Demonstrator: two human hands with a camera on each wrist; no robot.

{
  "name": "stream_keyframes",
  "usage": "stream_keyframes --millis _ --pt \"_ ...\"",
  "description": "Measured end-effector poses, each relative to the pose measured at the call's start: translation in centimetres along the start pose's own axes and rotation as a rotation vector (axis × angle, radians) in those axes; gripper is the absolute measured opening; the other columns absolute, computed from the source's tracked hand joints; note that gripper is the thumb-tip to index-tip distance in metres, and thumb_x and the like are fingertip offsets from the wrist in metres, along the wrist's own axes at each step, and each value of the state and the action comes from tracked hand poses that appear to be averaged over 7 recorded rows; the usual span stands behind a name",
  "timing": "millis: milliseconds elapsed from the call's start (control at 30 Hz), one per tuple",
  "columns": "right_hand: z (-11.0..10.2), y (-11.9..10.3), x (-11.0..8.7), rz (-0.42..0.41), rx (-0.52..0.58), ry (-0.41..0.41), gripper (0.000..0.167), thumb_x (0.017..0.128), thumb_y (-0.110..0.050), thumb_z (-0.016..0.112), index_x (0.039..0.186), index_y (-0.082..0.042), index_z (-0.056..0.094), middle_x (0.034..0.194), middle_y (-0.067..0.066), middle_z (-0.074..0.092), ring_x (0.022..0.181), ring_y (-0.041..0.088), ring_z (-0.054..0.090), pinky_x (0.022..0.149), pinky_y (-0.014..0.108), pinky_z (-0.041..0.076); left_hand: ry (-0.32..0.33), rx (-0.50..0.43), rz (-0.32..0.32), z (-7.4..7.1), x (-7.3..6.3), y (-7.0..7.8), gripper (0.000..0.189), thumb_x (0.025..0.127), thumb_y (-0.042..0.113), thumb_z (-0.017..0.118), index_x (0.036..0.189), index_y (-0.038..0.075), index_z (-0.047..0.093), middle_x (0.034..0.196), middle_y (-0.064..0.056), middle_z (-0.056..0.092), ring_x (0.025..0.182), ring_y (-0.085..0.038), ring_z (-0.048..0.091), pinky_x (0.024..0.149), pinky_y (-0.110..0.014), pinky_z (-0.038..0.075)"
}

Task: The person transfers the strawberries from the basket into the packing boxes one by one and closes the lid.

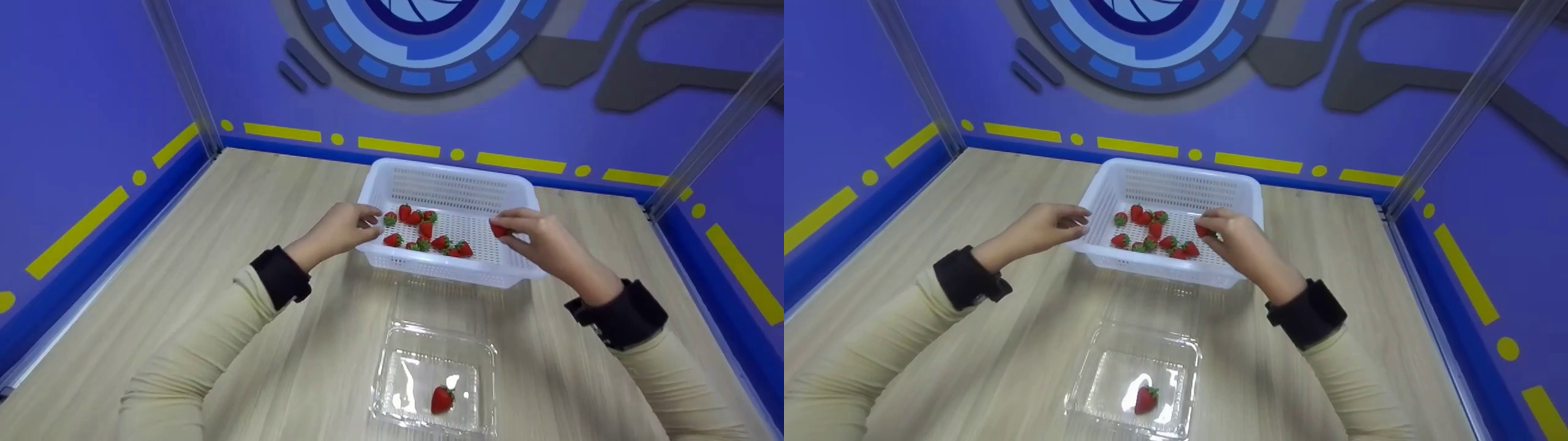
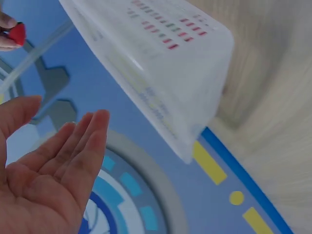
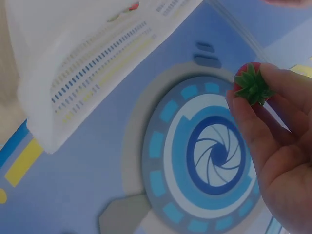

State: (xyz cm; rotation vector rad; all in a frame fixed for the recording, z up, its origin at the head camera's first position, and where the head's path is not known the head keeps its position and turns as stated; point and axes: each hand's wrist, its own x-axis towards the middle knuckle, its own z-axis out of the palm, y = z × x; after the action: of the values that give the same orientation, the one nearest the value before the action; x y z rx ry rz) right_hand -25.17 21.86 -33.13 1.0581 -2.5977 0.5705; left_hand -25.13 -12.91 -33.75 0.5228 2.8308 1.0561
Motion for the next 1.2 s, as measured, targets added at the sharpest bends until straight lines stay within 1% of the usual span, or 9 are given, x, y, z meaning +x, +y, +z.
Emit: stream_keyframes --millis 233,367,533,633,767,900,1067,1133,1200 --pt "0.7 -2.3 -2.6 -0.146 0.003 0.085 0.039 0.078 0.013 0.079 0.116 0.006 0.074 0.112 0.023 0.076 0.099 0.037 0.075 0.079 0.044 0.064 -0.068 0.001 0.092 0.9 -3.0 1.4 0.036 0.097 0.012 0.068 0.128 -0.007 0.066 0.114 -0.023 0.075 0.102 -0.031 0.073 0.087 -0.039 0.063" --pt "1.1 -3.6 -3.7 -0.236 0.011 0.149 0.043 0.071 0.014 0.084 0.112 0.006 0.075 0.107 0.020 0.077 0.094 0.037 0.076 0.074 0.042 0.064 -0.105 -0.050 0.118 1.7 -4.7 1.2 0.033 0.096 0.009 0.069 0.123 -0.009 0.067 0.108 -0.022 0.075 0.097 -0.029 0.074 0.081 -0.033 0.063" --pt "1.6 -5.1 -5.2 -0.289 0.029 0.166 0.049 0.066 0.011 0.088 0.112 0.003 0.075 0.106 0.017 0.078 0.091 0.035 0.076 0.074 0.040 0.064 -0.152 -0.066 0.143 2.8 -6.0 0.5 0.033 0.095 0.007 0.068 0.123 -0.009 0.067 0.103 -0.021 0.077 0.095 -0.028 0.075 0.079 -0.030 0.062" --pt "1.8 -5.6 -5.8 -0.323 0.041 0.191 0.054 0.061 0.011 0.090 0.112 0.000 0.075 0.105 0.014 0.078 0.091 0.031 0.077 0.084 0.023 0.062 -0.165 -0.042 0.153 3.1 -6.3 0.3 0.034 0.095 0.008 0.068 0.124 -0.009 0.067 0.100 -0.020 0.078 0.093 -0.027 0.075 0.078 -0.030 0.062" --pt "1.9 -6.2 -6.5 -0.359 0.085 0.198 0.059 0.057 0.014 0.090 0.112 0.000 0.075 0.104 0.014 0.077 0.093 0.025 0.076 0.098 0.002 0.046 -0.179 -0.043 0.143 3.0 -6.6 0.5 0.036 0.095 0.008 0.068 0.127 -0.008 0.066 0.100 -0.020 0.078 0.094 -0.028 0.076 0.078 -0.030 0.062" --pt "1.9 -7.0 -7.3 -0.369 0.156 0.139 0.054 0.065 0.013 0.087 0.116 0.000 0.074 0.108 0.014 0.077 0.095 0.025 0.076 0.099 0.002 0.046 -0.204 -0.070 0.118 3.2 -7.2 0.6 0.041 0.095 0.010 0.069 0.131 -0.010 0.063 0.104 -0.021 0.078 0.097 -0.030 0.076 0.080 -0.031 0.063" --pt "2.4 -7.8 -8.7 -0.391 0.197 0.109 0.025 0.095 -0.015 0.071 0.115 0.000 0.073 0.107 0.014 0.076 0.094 0.027 0.075 0.098 0.006 0.050 -0.235 -0.135 0.068 4.2 -8.4 0.1 0.046 0.095 0.013 0.070 0.132 -0.012 0.060 0.109 -0.023 0.076 0.100 -0.031 0.076 0.083 -0.032 0.063" --pt "2.8 -8.0 -9.2 -0.400 0.205 0.107 0.026 0.100 -0.020 0.064 0.114 -0.001 0.074 0.107 0.014 0.077 0.094 0.026 0.075 0.098 0.008 0.051 -0.238 -0.170 0.052 4.6 -9.0 -0.3 0.047 0.095 0.013 0.071 0.133 -0.013 0.060 0.110 -0.024 0.076 0.101 -0.032 0.076 0.084 -0.032 0.063" --pt "3.1 -8.1 -9.7 -0.400 0.216 0.097 0.026 0.100 -0.021 0.064 0.114 -0.002 0.074 0.107 0.013 0.077 0.095 0.025 0.075 0.096 0.008 0.052 -0.234 -0.202 0.032 5.0 -9.5 -0.7 0.047 0.095 0.014 0.071 0.132 -0.013 0.061 0.110 -0.024 0.076 0.102 -0.033 0.075 0.085 -0.033 0.063"
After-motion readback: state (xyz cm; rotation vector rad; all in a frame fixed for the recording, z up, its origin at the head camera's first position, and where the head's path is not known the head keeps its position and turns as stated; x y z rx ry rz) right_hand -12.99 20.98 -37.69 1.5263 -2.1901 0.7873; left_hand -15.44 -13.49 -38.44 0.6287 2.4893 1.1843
